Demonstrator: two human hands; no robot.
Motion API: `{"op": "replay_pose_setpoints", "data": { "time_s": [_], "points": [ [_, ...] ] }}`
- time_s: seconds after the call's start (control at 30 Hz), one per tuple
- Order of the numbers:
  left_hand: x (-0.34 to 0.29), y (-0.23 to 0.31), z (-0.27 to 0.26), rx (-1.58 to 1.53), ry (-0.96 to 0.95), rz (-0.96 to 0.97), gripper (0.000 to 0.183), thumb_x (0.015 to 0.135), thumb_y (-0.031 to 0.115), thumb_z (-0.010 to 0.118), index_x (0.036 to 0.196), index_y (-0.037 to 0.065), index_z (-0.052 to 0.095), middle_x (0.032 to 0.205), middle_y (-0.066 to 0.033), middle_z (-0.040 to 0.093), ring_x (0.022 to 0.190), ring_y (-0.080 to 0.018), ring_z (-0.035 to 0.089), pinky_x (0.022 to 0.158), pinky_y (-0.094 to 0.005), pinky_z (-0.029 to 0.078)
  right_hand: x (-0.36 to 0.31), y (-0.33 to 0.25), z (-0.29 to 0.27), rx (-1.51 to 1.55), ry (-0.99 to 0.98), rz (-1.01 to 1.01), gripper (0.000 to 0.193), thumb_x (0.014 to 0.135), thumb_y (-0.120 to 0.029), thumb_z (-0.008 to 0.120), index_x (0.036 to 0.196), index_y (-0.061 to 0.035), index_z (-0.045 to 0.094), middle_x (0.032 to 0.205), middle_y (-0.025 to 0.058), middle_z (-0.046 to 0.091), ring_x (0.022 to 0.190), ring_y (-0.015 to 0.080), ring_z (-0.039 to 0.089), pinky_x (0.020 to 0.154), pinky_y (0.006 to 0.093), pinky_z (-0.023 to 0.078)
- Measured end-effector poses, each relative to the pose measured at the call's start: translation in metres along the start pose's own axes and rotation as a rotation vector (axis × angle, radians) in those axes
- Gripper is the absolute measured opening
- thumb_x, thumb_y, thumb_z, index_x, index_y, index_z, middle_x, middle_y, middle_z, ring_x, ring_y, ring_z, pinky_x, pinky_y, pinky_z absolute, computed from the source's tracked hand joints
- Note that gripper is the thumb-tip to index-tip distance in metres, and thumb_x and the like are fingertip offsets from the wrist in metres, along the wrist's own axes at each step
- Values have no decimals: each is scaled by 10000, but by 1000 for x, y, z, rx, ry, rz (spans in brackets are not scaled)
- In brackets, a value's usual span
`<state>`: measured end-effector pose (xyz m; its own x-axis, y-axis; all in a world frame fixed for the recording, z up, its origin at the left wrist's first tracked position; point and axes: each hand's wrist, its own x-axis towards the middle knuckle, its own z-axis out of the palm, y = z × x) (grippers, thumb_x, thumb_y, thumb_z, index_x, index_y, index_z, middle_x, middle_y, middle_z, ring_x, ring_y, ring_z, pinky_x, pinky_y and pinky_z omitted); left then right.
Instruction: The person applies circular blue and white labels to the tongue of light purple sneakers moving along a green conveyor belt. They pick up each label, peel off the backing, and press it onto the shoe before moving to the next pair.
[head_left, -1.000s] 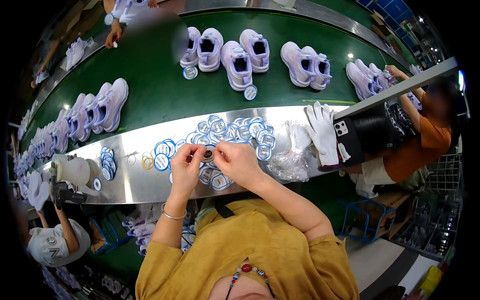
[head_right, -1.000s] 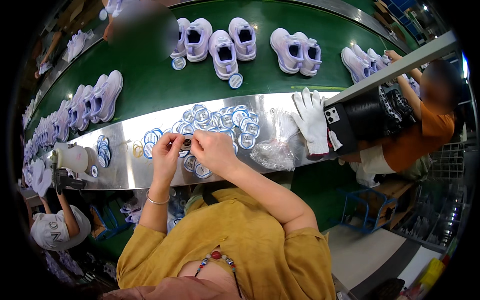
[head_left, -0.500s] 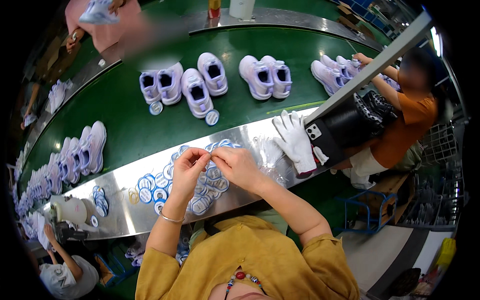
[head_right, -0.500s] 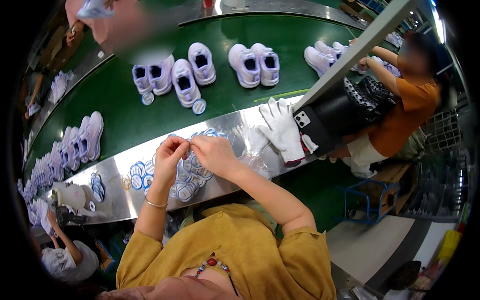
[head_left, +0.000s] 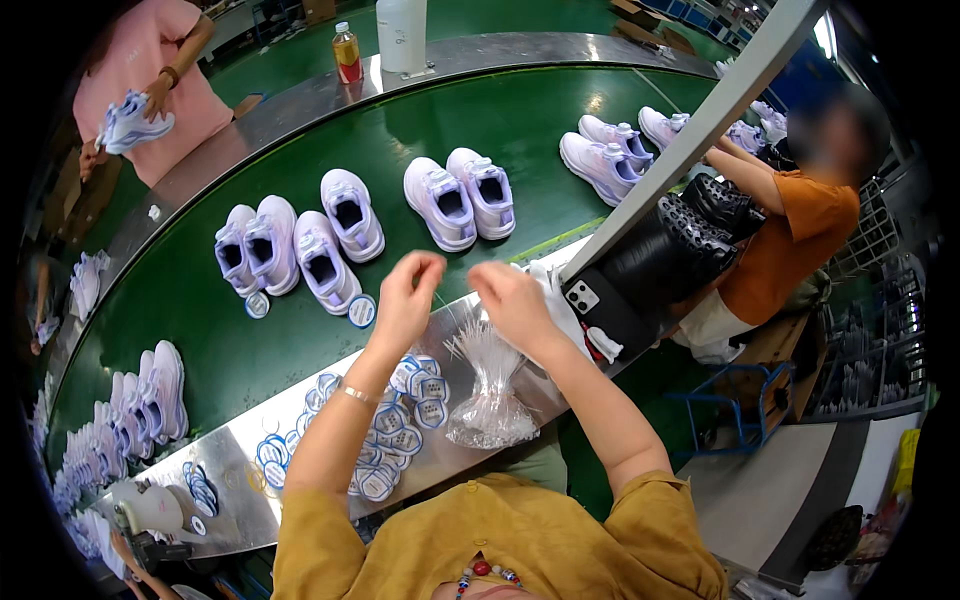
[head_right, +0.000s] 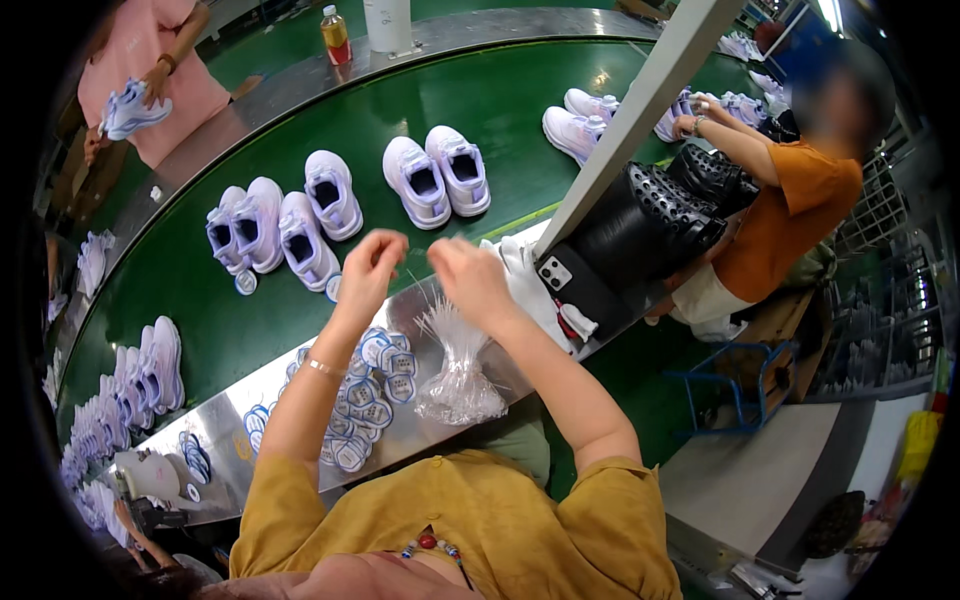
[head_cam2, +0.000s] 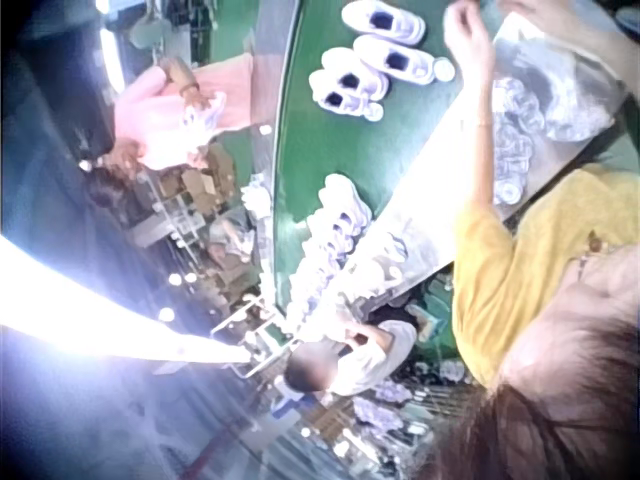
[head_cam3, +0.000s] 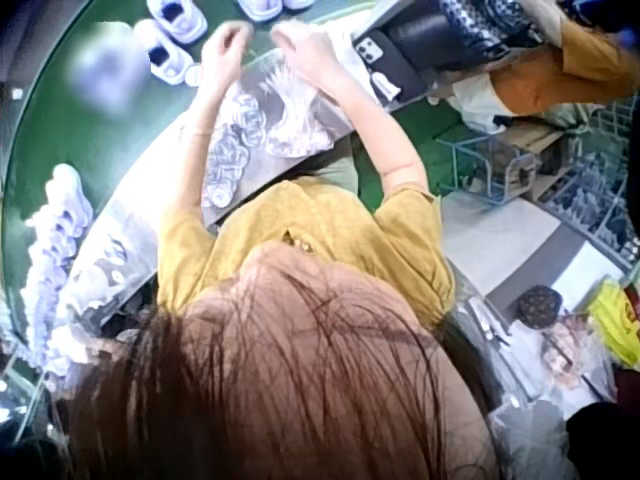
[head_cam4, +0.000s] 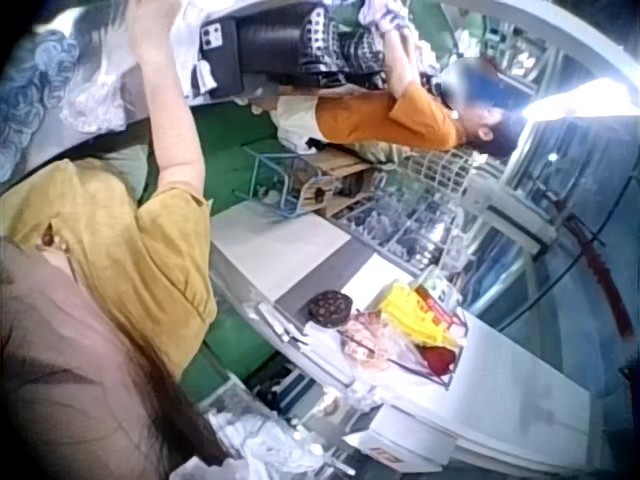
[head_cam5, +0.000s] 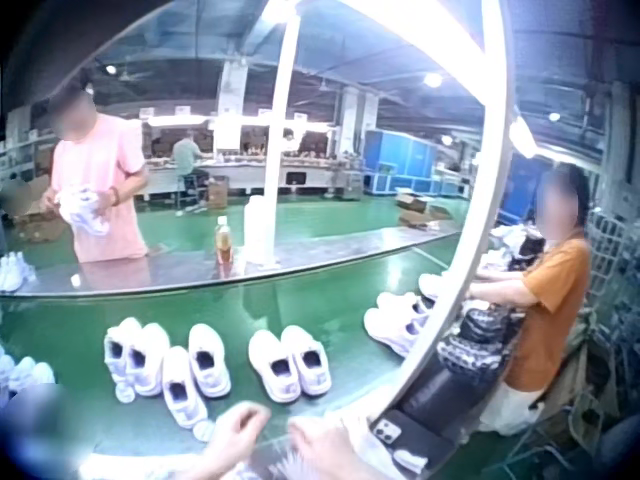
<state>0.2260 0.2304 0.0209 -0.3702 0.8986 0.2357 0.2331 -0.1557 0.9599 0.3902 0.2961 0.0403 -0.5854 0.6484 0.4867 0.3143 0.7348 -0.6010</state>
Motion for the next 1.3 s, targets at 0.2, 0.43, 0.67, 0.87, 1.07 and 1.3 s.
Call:
{"op": "replay_pose_setpoints", "data": {
  "time_s": [0.2,0.43,0.67,0.87,1.07,1.3],
  "points": [
    [85,-49,29,332,-113,151,356,834,-31,451,1179,-22,539,1078,-198,592,959,-356,588,840,-378,471,34,47,9,-472,86,-55,22,805,-66,573,825,-73,565,779,114,580,737,297,625,590,423,497],
    [36,-50,18,250,258,56,418,818,-122,417,1215,-18,494,1180,-121,536,864,-155,635,679,-274,523,24,61,23,-487,6,-107,42,759,-69,559,798,-77,546,775,89,539,735,268,611,580,395,500],
    [33,-42,19,-352,84,-399,101,899,66,574,965,-10,576,875,-85,641,760,-141,649,604,-221,501,33,54,41,-376,-76,-148,32,774,-77,561,806,-82,560,775,77,551,743,258,620,574,390,500],
    [37,-46,14,-313,89,-381,98,884,109,623,889,12,609,812,-50,647,714,-111,636,553,-202,474,36,54,43,-127,-112,-51,92,862,-82,519,911,-46,588,882,126,613,813,322,622,649,412,501],
    [29,-30,-4,-183,248,-102,75,902,100,602,901,25,611,853,-27,644,731,-66,607,517,-179,443,37,46,12,106,-76,29,177,903,-80,498,1040,-6,583,985,175,638,855,372,615,712,421,487],
    [36,-19,30,-259,-14,-71,32,925,56,552,928,25,550,790,-11,608,677,-65,574,507,-188,446,52,40,22,442,-70,115,180,903,-68,549,1063,8,573,827,108,657,682,162,613,605,291,486]
  ]
}}
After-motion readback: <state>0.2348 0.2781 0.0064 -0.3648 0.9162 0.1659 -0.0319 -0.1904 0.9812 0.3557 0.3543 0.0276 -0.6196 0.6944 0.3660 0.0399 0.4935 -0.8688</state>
